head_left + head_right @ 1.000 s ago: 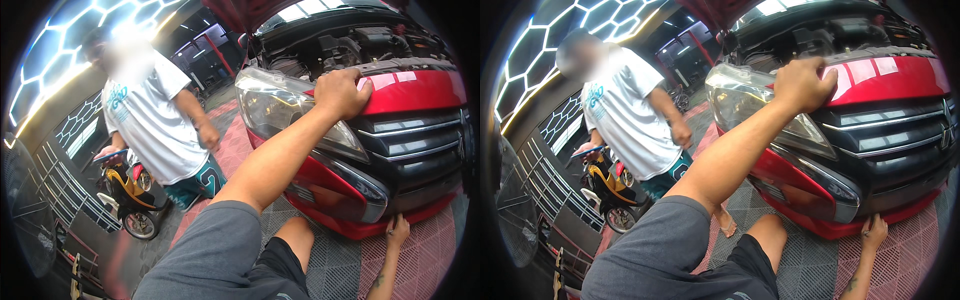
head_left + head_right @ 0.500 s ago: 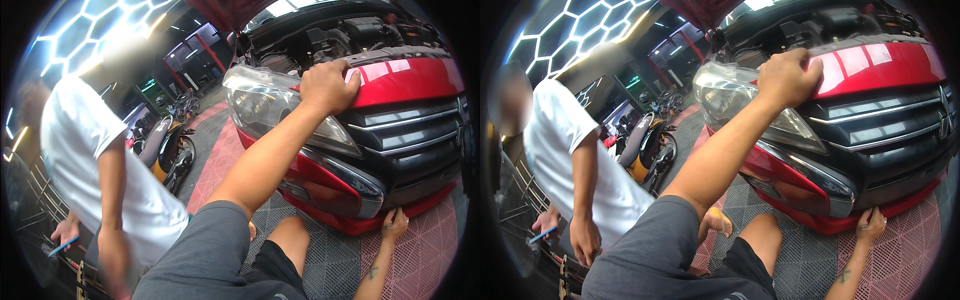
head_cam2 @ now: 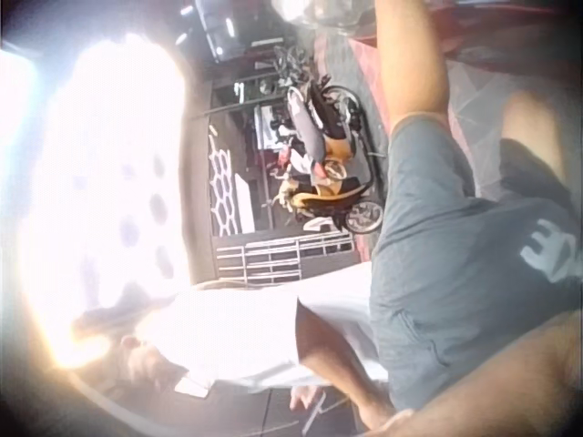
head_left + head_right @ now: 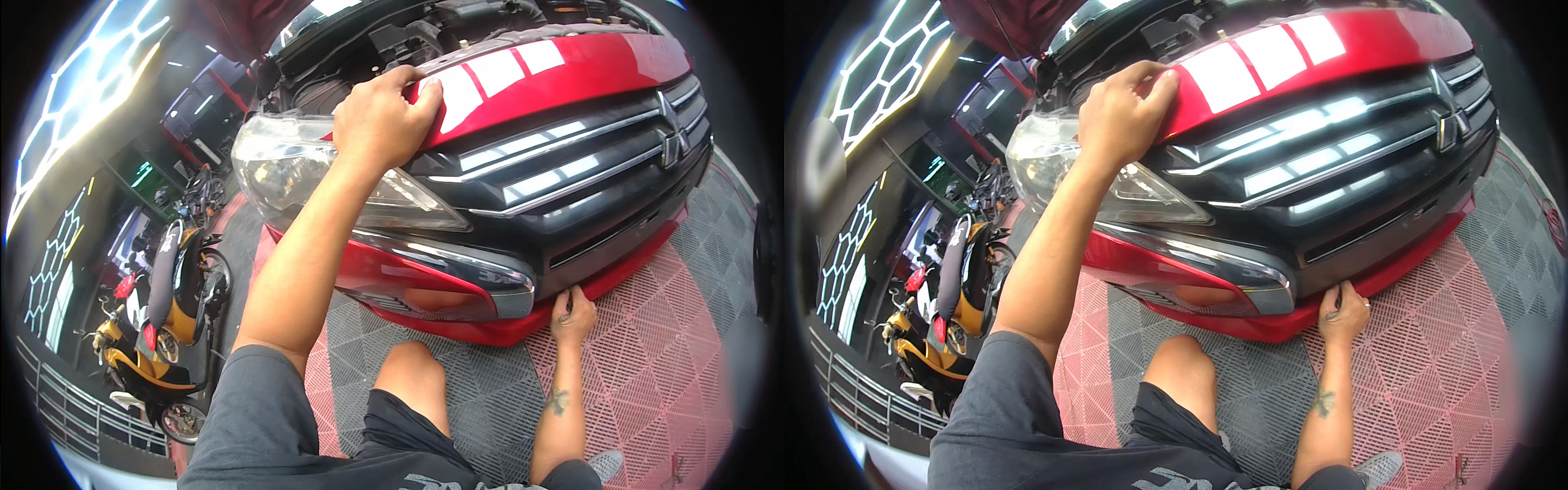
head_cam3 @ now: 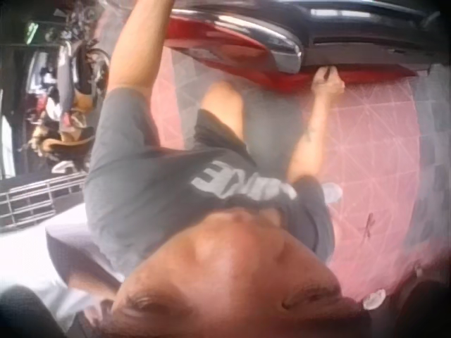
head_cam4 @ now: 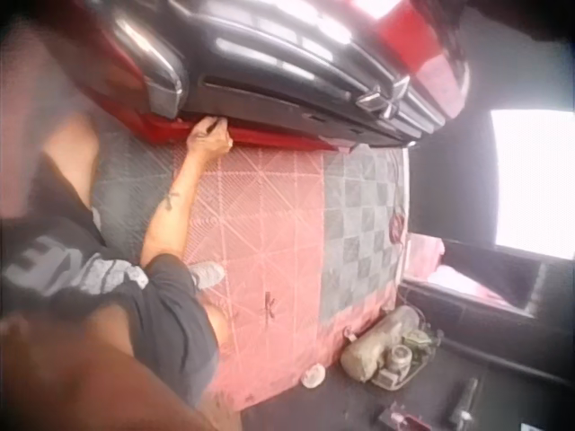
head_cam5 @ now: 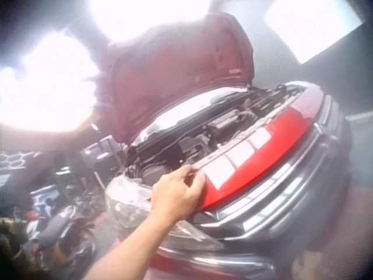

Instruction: The person is repairing a red car bumper by using a screwdriver to tighten screws and then applying a substance from a small container to the bumper's surface.

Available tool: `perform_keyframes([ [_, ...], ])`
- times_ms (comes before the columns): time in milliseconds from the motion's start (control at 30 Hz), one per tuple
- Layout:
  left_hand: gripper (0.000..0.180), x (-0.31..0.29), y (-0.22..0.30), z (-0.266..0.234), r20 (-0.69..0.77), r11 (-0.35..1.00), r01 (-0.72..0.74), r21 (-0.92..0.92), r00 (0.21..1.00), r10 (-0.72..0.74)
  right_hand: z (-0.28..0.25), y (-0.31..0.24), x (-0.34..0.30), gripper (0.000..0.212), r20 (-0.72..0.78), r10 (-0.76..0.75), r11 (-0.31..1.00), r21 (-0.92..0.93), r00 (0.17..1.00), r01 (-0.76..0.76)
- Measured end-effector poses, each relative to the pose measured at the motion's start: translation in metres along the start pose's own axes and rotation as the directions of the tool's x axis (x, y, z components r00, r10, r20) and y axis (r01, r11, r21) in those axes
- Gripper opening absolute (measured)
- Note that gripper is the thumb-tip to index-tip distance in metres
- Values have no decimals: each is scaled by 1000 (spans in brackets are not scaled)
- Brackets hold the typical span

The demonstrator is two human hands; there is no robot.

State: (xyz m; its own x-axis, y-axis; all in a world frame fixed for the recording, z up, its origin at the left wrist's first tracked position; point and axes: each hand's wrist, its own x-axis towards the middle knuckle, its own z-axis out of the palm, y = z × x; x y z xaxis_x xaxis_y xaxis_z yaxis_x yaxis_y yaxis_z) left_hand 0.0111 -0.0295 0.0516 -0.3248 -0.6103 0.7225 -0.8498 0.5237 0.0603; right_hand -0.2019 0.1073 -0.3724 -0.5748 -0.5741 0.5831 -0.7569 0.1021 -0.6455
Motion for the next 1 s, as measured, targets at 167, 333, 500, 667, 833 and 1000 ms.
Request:
perform_keyframes([
  [167,48,2,6,-8,19,1000,-13,11,1000,13,-11,5,1,10,70,-46,998,56,996,42],
  [333,47,-1,-3,-12,37,998,-61,-27,997,62,-44,13,4,17,145,-281,959,6,949,284],
  [500,41,2,-2,-12,19,996,-73,-46,997,74,-87,31,11,26,236,-377,919,-25,896,394],
  [667,43,2,-7,-15,49,998,-40,-56,998,42,-181,48,15,26,701,-271,844,-156,659,513],
  [833,50,-1,11,-3,93,998,-61,-30,994,64,-321,9,6,37,943,289,863,-331,163,381],
  [1000,64,11,-32,-5,121,994,-25,-105,992,38,-365,1,-48,42,768,530,814,-579,359,38],
])
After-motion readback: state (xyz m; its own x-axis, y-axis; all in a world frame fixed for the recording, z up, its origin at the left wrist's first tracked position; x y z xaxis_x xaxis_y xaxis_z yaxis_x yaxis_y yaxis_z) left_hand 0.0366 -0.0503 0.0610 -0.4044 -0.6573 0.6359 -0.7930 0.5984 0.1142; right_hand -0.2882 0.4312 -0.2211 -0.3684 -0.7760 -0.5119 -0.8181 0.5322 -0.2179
